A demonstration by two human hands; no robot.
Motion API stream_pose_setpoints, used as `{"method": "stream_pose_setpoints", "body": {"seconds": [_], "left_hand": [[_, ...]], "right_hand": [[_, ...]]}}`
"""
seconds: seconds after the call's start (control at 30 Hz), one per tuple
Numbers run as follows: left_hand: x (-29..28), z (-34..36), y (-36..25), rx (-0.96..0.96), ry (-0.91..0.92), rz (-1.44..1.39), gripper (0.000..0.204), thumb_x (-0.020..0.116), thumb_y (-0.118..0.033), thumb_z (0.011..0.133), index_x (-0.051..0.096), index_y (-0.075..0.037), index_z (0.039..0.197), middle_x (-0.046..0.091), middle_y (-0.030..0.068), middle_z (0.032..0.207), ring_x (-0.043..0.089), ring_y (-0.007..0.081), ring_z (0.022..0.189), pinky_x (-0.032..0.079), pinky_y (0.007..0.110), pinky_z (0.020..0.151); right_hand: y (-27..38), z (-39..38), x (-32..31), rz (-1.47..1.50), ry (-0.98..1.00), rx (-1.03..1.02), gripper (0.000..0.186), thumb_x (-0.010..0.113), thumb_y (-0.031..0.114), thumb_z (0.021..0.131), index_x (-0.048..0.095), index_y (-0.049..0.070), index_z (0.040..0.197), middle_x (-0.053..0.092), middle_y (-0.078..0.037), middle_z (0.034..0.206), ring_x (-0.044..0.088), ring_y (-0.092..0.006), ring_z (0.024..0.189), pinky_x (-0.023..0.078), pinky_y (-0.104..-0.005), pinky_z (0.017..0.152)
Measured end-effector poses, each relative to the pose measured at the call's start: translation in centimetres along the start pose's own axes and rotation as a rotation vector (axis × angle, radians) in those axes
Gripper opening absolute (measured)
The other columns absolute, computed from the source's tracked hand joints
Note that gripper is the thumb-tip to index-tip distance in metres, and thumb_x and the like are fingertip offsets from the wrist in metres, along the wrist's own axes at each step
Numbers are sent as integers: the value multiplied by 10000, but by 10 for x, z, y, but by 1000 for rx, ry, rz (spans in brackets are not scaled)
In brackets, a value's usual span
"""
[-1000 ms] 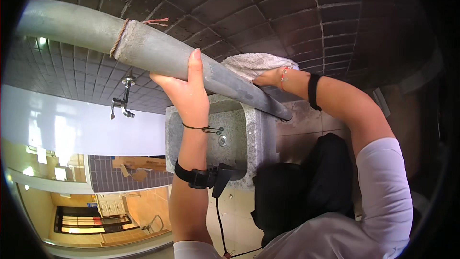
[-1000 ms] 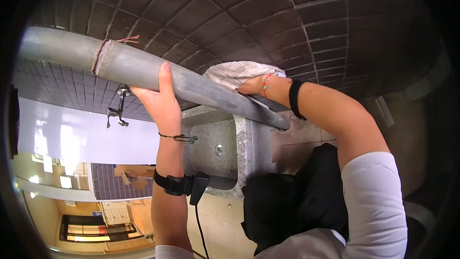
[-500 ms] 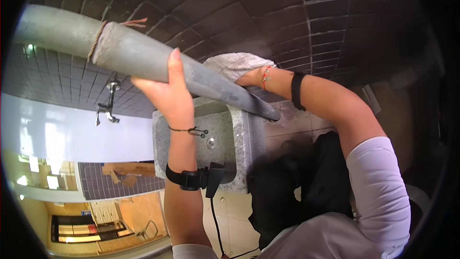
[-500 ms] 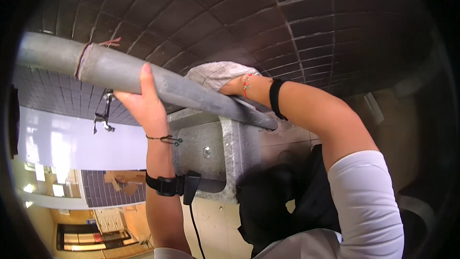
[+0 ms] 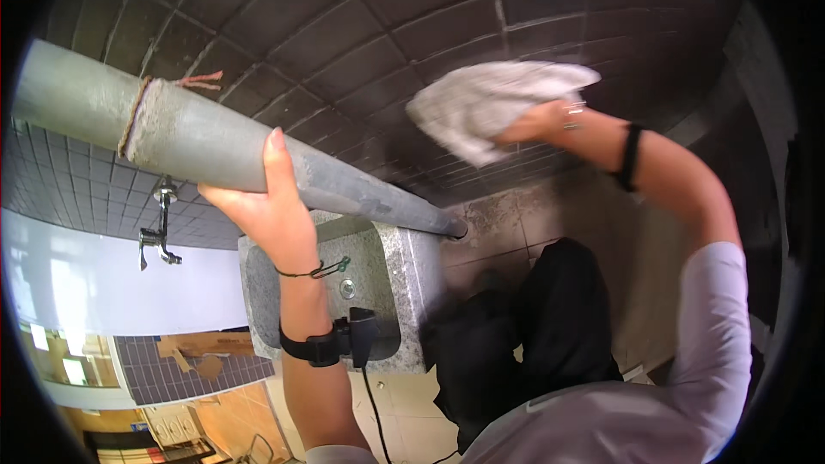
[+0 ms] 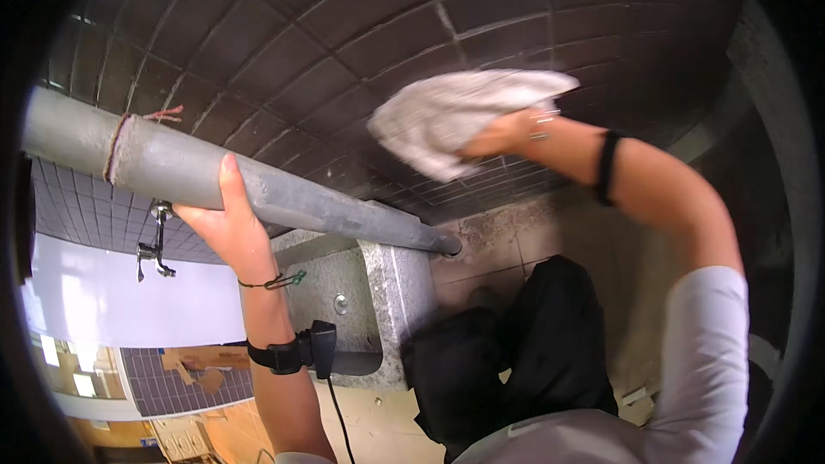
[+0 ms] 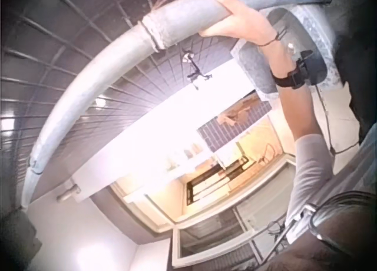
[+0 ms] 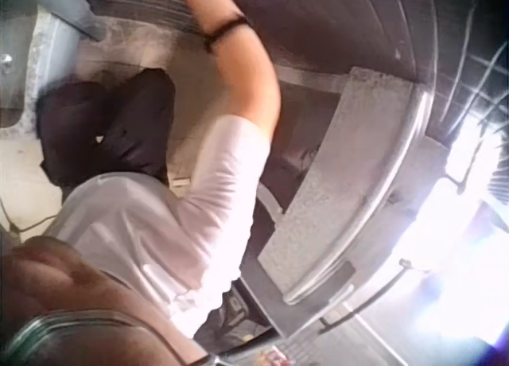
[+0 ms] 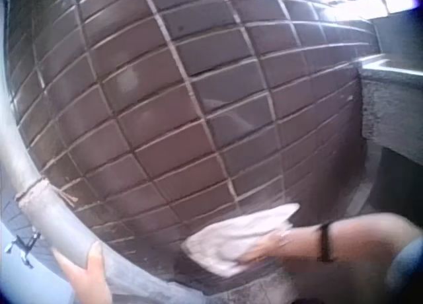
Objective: Clean the tiled wall and space above a urinal using a cloth.
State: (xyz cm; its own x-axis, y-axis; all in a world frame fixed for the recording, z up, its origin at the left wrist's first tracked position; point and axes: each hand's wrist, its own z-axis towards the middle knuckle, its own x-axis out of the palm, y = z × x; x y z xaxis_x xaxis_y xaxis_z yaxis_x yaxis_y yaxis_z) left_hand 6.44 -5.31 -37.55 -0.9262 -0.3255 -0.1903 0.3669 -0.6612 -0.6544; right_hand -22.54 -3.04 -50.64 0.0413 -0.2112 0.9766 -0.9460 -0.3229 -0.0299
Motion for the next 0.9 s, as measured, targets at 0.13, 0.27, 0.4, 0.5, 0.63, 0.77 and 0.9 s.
{"method": "stream_pose_setpoints", "body": {"seconds": [0.13,0.27,0.4,0.5,0.63,0.77,0.9], "left_hand": [[-2,-1,-2,16,32,30,615,694,-158,797,313,75,1219,440,189,1169,480,247,1064,392,363,929],[-9,-3,0,-10,-6,83,561,671,-167,821,343,73,1207,461,179,1163,489,236,1050,388,351,926],[0,-1,-5,20,-33,34,530,655,-177,836,360,78,1197,489,178,1149,509,227,1018,397,336,911],[9,-3,-3,19,-56,-1,538,656,-181,836,358,76,1202,479,181,1160,500,231,1035,393,340,919],[0,-4,-2,5,-46,-8,545,655,-184,837,351,75,1208,468,183,1175,491,237,1054,387,345,929],[-2,-4,-1,-30,-45,30,572,651,-185,839,328,76,1234,460,188,1189,486,245,1067,377,352,944],[4,-4,-7,-43,-33,-18,624,672,-152,818,282,67,1253,429,202,1194,479,258,1080,388,373,943]], "right_hand": [[-24,22,7,-2682,470,-1254,380,486,276,891,517,154,1250,550,-78,1220,490,-229,1169,380,-342,1002],[18,-69,39,-2878,-50,-581,401,536,278,835,535,152,1216,528,-79,1239,495,-251,1149,372,-366,1001],[56,-118,36,-3360,42,-1195,349,582,233,776,582,156,1116,606,-60,1074,556,-262,1021,435,-357,909],[53,-95,47,-3135,-24,-649,365,565,248,795,562,152,1148,599,-82,1089,559,-270,1016,435,-364,915],[12,-44,48,-2790,349,-1234,431,579,285,818,520,147,1222,556,-92,1190,530,-259,1097,400,-379,970],[62,-85,43,-3018,233,-1026,492,580,335,821,490,138,1263,516,-81,1261,481,-258,1167,352,-371,1020],[62,-120,82,-3255,-80,-664,428,490,267,873,480,121,1275,499,-86,1289,456,-230,1207,325,-372,1052]]}}
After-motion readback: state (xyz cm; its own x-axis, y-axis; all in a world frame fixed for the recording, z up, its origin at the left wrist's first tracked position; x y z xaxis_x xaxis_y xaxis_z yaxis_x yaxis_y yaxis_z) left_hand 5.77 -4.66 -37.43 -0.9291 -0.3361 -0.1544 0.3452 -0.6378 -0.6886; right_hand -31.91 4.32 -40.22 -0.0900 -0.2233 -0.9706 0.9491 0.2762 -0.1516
